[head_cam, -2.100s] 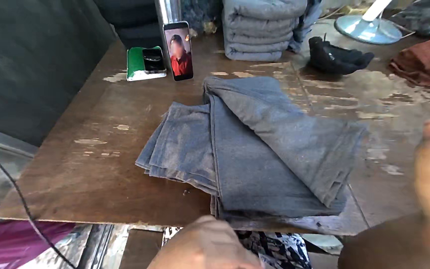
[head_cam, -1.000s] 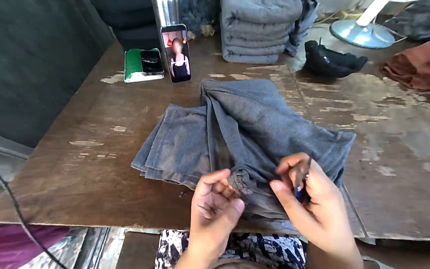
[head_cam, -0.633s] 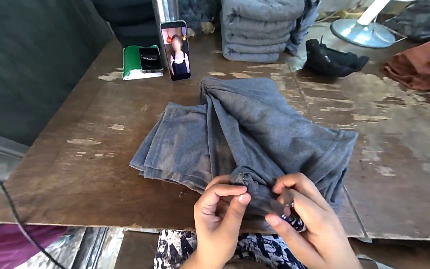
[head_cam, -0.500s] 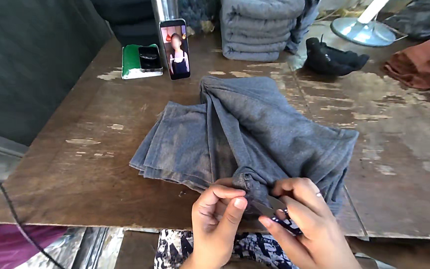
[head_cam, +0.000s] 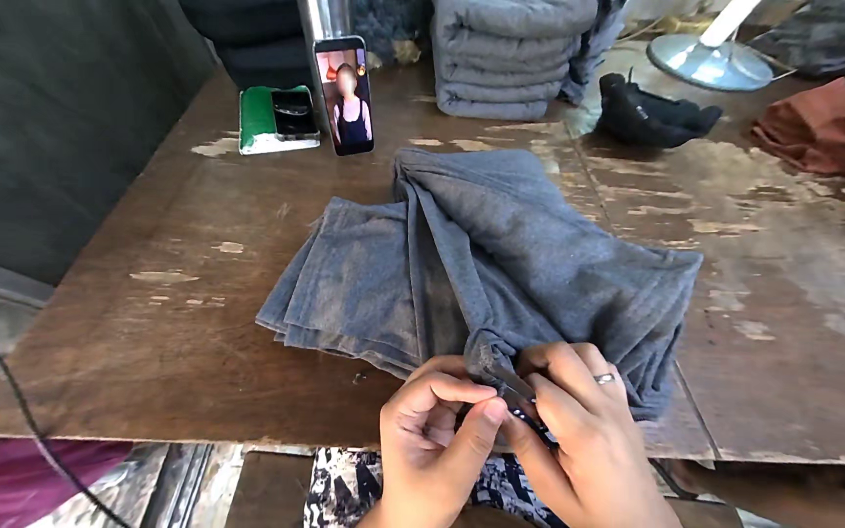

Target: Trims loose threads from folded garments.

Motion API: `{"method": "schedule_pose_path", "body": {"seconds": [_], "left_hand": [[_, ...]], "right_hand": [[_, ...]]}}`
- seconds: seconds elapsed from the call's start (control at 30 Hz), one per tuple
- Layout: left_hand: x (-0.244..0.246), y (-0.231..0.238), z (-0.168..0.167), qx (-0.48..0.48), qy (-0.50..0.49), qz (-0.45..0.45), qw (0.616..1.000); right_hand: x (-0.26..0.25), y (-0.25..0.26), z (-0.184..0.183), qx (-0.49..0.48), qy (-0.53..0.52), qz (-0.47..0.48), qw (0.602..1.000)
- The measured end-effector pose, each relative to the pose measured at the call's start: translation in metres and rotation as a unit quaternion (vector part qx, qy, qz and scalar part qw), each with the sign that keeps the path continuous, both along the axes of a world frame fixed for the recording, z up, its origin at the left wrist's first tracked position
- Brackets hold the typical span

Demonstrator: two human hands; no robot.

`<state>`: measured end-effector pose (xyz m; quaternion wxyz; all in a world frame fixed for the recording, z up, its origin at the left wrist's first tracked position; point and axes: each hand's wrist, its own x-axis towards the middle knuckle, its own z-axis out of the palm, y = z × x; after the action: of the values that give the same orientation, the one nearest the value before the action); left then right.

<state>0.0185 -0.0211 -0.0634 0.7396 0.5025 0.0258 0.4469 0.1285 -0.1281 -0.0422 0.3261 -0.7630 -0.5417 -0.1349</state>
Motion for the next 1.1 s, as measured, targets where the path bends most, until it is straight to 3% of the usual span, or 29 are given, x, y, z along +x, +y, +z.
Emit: {"method": "schedule_pose_path", "body": {"seconds": [0.13,0.37,0.8,1.1], "left_hand": [[0.000,0.000,-0.001,-0.016,-0.004,0.008,1.000],[0.007,0.002,-0.004,-0.001,-0.016,0.034,0.999],[-0.001,-0.002,0.000,0.083,0.025,0.058,0.995],[0.002,0.000,0.000,0.001,0.038,0.054,0.998]], "right_hand": [[0.002,-0.002,-0.001,-0.001,0.004,0.013,1.000],[0.014,-0.017,-0.001,0.034,0.115,0.073,0.990],[0.003,-0.005,0.004,-0.003,0.039,0.023,0.999],[0.019,-0.018,0.004,0.035,0.144,0.084,0.985]]}}
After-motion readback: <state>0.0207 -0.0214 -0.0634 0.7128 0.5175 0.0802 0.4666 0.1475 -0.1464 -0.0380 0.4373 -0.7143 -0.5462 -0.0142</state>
